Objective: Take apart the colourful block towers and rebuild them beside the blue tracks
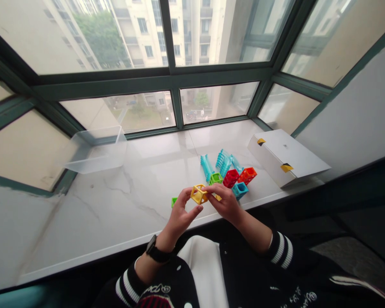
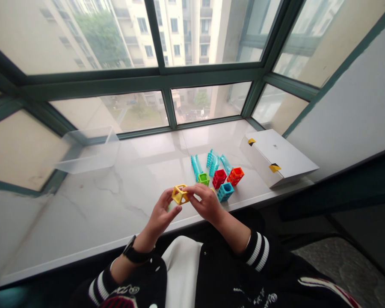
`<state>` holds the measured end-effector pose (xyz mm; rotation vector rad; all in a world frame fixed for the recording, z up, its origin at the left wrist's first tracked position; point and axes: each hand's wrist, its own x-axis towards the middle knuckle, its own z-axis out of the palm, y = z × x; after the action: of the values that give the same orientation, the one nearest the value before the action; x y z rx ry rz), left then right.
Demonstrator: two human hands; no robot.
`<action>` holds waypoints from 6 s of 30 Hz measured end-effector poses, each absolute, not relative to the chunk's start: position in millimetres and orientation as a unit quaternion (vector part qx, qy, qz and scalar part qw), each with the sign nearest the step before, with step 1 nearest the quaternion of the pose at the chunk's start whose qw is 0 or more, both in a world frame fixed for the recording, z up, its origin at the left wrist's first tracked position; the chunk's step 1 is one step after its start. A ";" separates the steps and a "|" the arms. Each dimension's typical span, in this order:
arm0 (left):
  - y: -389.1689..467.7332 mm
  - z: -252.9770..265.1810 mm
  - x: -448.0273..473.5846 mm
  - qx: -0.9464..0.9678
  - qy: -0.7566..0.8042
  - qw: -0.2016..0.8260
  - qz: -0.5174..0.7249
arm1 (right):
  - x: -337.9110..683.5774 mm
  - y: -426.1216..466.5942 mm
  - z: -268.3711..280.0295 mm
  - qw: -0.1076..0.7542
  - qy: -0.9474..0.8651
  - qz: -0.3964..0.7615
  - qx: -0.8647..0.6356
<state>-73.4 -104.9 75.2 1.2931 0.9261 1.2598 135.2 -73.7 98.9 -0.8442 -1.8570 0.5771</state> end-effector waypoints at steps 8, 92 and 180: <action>-105.6 72.3 -66.1 0.443 0.366 0.625 0.529 | 134.6 -76.5 97.8 0.481 -0.762 0.249 -0.356; -61.0 4.5 -2.3 0.738 0.466 0.363 0.326 | 232.1 -52.7 91.5 0.346 -0.775 0.230 -0.476; -82.5 -43.0 -168.1 0.667 0.631 0.289 0.271 | 237.8 -62.4 96.6 0.262 -0.814 0.229 -0.466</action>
<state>-168.1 -82.5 -43.0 1.7817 1.6832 0.7233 237.8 -62.4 96.6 -1.2613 -2.2024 0.6188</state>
